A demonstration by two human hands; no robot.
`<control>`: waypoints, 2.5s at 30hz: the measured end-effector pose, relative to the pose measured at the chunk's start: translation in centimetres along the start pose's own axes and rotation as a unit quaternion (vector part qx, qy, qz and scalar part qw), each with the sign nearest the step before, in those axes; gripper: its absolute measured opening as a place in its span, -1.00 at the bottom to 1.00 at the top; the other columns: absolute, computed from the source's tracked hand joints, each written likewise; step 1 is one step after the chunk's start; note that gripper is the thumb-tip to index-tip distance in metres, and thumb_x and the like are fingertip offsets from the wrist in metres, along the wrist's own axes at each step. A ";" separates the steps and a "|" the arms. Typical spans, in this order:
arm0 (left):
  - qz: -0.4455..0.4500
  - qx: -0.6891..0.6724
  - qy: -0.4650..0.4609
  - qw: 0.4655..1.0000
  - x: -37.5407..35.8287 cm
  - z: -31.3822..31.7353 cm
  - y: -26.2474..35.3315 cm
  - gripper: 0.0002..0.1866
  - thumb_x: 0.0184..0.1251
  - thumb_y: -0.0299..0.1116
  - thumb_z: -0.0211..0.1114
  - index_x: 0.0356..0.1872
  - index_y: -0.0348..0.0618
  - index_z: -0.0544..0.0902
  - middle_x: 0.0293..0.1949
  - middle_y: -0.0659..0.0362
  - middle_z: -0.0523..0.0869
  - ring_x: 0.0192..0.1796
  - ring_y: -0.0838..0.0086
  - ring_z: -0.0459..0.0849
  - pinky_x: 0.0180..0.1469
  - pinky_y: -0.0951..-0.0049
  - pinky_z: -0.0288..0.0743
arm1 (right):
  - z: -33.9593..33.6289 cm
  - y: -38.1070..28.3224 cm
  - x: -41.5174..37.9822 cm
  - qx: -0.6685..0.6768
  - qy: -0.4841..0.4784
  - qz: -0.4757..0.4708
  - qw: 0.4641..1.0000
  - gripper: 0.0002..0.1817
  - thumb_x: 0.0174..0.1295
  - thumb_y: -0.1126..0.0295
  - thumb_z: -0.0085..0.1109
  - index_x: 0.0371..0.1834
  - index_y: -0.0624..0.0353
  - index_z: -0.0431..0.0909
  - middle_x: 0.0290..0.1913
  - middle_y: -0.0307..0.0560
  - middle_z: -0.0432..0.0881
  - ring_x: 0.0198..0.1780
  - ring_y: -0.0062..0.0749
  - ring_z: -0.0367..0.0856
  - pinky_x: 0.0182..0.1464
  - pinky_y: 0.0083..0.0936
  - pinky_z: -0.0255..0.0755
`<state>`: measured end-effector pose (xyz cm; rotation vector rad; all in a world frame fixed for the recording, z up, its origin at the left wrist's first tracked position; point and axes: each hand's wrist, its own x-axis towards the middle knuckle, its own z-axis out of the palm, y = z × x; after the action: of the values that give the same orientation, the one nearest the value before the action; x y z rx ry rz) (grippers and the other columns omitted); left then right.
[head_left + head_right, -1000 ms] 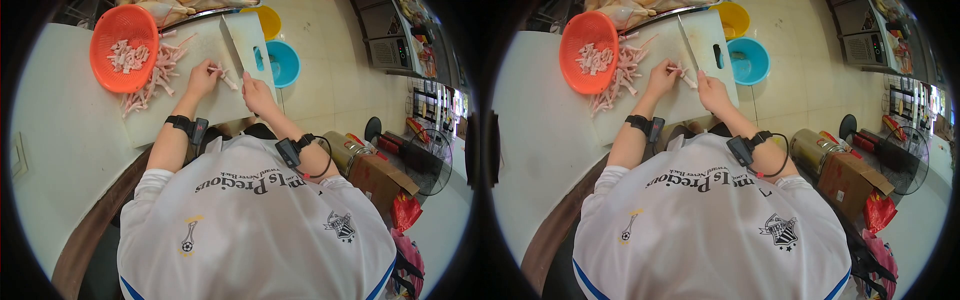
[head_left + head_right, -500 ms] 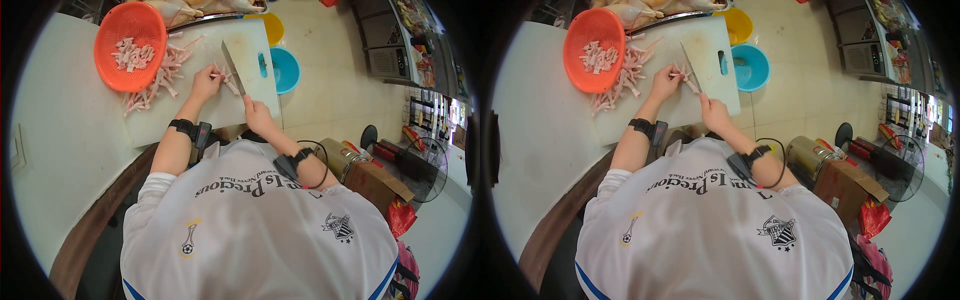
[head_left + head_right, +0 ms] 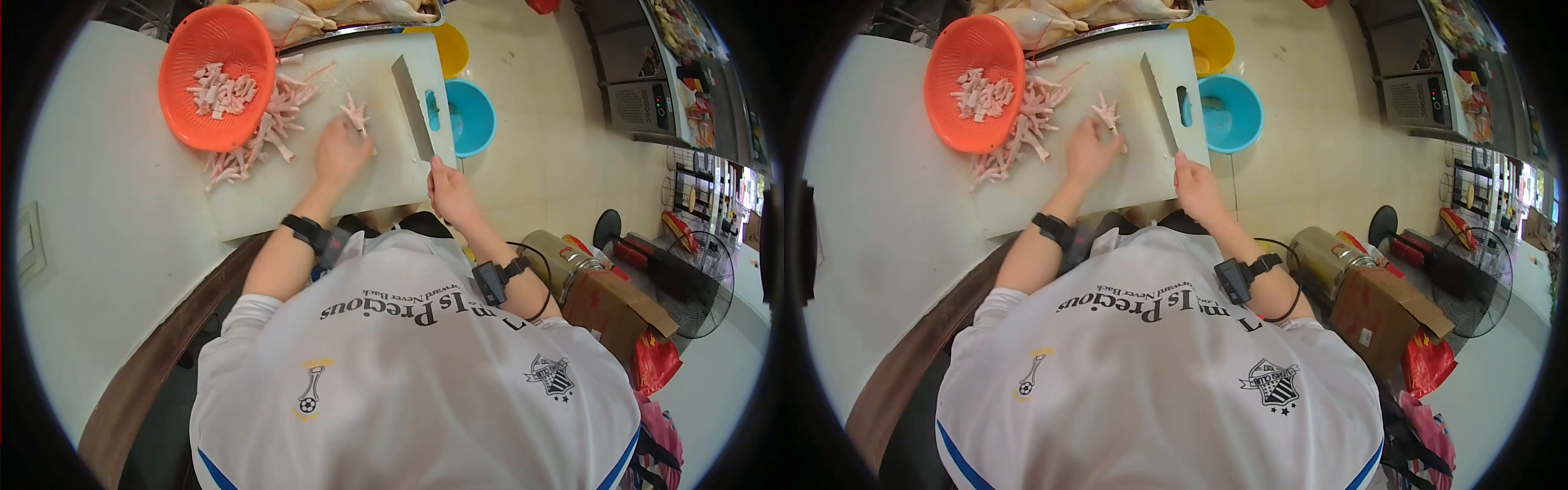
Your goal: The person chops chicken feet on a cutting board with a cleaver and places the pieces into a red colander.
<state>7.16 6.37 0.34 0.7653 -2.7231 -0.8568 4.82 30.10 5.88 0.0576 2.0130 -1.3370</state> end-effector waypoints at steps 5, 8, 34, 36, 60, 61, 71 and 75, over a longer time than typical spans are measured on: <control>0.013 -0.010 -0.043 0.999 -2.0 2.1 0.9 -0.72 0.20 -0.33 0.40 -0.08 -0.14 0.66 -0.17 0.00 0.67 -0.08 0.03 0.68 -0.05 0.09 0.58 | 1.0 1.8 -0.3 0.004 0.001 -0.001 1.000 -0.35 0.62 -0.14 -0.22 -0.52 0.14 0.39 -0.66 -0.29 0.35 -0.74 -0.61 0.27 -0.68 -0.55 0.18; 0.082 -0.011 0.022 0.996 -1.9 1.3 -0.1 -0.78 0.19 -0.37 0.39 -0.14 -0.13 0.70 -0.20 0.07 0.67 -0.08 0.09 0.66 -0.07 0.10 0.58 | 0.8 2.1 -0.8 0.007 -0.011 -0.029 0.999 -0.37 0.64 -0.12 -0.22 -0.50 0.14 0.40 -0.66 -0.30 0.35 -0.74 -0.62 0.27 -0.68 -0.56 0.17; 0.256 0.030 0.025 0.966 -0.8 0.8 -3.6 -0.77 0.26 -0.36 0.41 -0.07 -0.08 0.70 -0.16 0.16 0.70 -0.03 0.20 0.63 -0.06 0.15 0.48 | 0.2 1.0 -2.0 0.016 0.010 -0.066 0.998 -0.37 0.63 -0.05 -0.16 -0.50 0.23 0.50 -0.60 -0.16 0.48 -0.49 -0.49 0.48 -0.37 -0.45 0.38; 0.260 -0.001 0.020 0.965 -1.7 0.6 -3.4 -0.76 0.24 -0.36 0.42 -0.08 -0.09 0.70 -0.17 0.15 0.70 -0.03 0.19 0.63 -0.06 0.15 0.49 | 0.7 1.5 -1.9 0.051 -0.008 -0.068 0.996 -0.36 0.64 -0.04 -0.18 -0.51 0.24 0.49 -0.61 -0.16 0.48 -0.49 -0.48 0.48 -0.37 -0.44 0.38; 0.199 -0.052 0.047 0.977 -0.2 -0.6 -3.9 -0.94 0.17 -0.36 0.43 -0.38 0.02 0.70 -0.33 0.28 0.63 -0.04 0.34 0.59 -0.05 0.15 0.14 | 8.0 -1.6 5.2 -0.241 0.059 -0.128 0.960 -0.26 0.61 -0.06 -0.28 -0.35 0.42 0.68 -0.28 0.53 0.64 -0.09 0.44 0.67 -0.02 0.14 0.49; 0.198 -0.033 0.052 0.978 0.4 -0.3 -4.1 -0.95 0.17 -0.37 0.42 -0.38 0.03 0.70 -0.32 0.29 0.63 -0.03 0.35 0.59 -0.05 0.14 0.13 | 8.5 -2.1 5.7 -0.239 0.060 -0.131 0.960 -0.26 0.61 -0.06 -0.28 -0.35 0.42 0.68 -0.28 0.53 0.64 -0.09 0.44 0.67 -0.02 0.14 0.49; 0.189 -0.055 0.041 0.980 -1.8 0.6 -3.5 -0.91 0.14 -0.41 0.42 -0.42 0.00 0.64 -0.33 0.28 0.62 -0.05 0.37 0.60 -0.04 0.16 0.12 | 5.9 1.8 1.7 -0.175 0.042 -0.056 0.982 -0.19 0.61 -0.12 -0.30 -0.49 0.44 0.61 -0.42 0.48 0.63 -0.22 0.49 0.64 -0.07 0.11 0.48; 0.193 -0.058 0.047 0.978 -1.9 0.6 -2.8 -0.90 0.14 -0.41 0.41 -0.42 -0.01 0.63 -0.33 0.29 0.62 -0.06 0.36 0.60 -0.03 0.17 0.12 | 7.1 -2.3 5.5 -0.190 0.041 -0.087 0.977 -0.16 0.60 -0.17 -0.33 -0.44 0.43 0.65 -0.40 0.49 0.65 -0.18 0.42 0.69 -0.02 0.10 0.51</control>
<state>9.78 5.72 -1.78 0.2328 -2.5822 -0.8533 3.54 21.39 2.96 -0.2483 2.3552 -1.0407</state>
